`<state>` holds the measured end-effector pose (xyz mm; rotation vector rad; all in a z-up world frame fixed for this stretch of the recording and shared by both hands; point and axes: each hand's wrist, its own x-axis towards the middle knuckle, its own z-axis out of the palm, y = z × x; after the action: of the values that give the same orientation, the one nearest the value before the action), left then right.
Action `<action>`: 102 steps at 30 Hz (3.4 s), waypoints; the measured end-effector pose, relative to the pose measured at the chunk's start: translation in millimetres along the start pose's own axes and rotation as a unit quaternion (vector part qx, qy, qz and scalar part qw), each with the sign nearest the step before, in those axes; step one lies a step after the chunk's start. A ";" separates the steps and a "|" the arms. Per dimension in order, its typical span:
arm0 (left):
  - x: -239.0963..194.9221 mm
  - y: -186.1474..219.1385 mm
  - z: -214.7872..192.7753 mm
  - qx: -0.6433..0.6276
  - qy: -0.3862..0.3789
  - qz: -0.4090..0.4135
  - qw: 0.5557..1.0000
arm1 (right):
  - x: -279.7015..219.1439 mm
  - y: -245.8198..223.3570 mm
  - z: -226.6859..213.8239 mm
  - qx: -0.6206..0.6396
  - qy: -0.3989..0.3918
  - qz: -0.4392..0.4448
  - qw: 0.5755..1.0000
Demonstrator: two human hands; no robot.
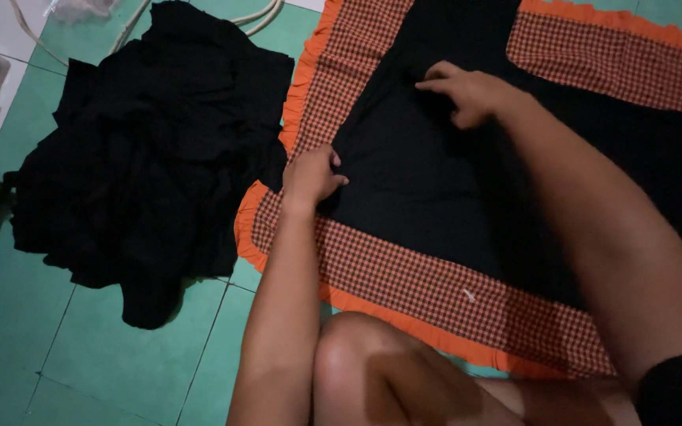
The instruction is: The person folds a black piece of clothing on a checkered mat. They smooth the fabric with their hands, fold the sides inward, and then fold the bottom section up to create a neat rectangular shape.
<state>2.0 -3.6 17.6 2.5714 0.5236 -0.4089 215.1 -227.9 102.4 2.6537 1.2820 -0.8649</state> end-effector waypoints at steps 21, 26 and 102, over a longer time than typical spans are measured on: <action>-4.6 2.5 -9.9 -0.031 -0.034 -0.040 0.998 | -7.7 15.5 -2.1 -0.038 0.026 0.007 0.999; -17.2 1.5 -26.0 -0.122 -0.067 -0.032 0.990 | -11.9 24.9 1.6 -0.031 0.033 -0.006 0.999; -25.5 -5.4 -39.4 -0.023 -0.103 -0.156 0.982 | 133.8 -78.3 65.1 -0.095 0.202 -0.167 0.960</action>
<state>-15.3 13.4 58.0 2.3695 0.8524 -0.7511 193.4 -102.5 -7.6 2.5792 1.8367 -0.1949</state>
